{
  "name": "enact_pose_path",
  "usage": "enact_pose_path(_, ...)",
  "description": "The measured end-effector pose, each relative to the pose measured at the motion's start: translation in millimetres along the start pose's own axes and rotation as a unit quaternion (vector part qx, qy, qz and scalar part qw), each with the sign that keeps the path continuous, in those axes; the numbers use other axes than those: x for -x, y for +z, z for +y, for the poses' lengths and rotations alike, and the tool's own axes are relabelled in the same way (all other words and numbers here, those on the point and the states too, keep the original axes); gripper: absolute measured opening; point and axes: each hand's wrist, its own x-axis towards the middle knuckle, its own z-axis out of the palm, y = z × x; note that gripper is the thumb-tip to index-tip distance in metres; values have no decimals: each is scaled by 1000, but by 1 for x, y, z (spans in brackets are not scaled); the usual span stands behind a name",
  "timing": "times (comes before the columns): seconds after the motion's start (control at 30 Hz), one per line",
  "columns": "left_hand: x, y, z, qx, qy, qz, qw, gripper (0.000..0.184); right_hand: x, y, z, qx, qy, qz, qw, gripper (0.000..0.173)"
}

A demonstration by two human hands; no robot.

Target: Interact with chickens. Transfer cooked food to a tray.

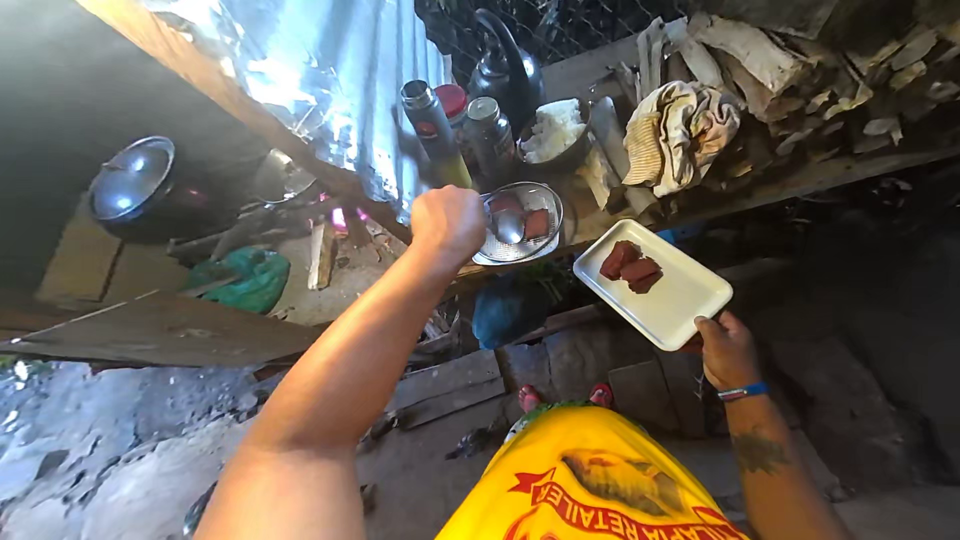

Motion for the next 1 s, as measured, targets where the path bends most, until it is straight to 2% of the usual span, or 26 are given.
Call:
enact_pose_path(0.13, 10, 1, 23, -23, 38, 17, 999, 13, -2, 1, 2, 4, -2, -12, 1000, 32)
enact_pose_path(0.33, 2, -5, 60, -39, 63, -28, 997, 7, -1, -1, 5, 4, -9, -7, 1000, 31)
enact_pose_path(0.57, -7, 11, 29, 80, 8, -46, 996, 18, 8, -8, 5, -1, -18, 10, 1000, 31)
enact_pose_path(0.87, -27, 73, 14, 205, -15, -46, 977, 25, 4, -8, 5, 11, -28, -9, 1000, 33)
enact_pose_path(1.0, -25, 67, 15, 209, -44, -63, 975, 28, 3, -4, 1, 9, -32, -6, 999, 31)
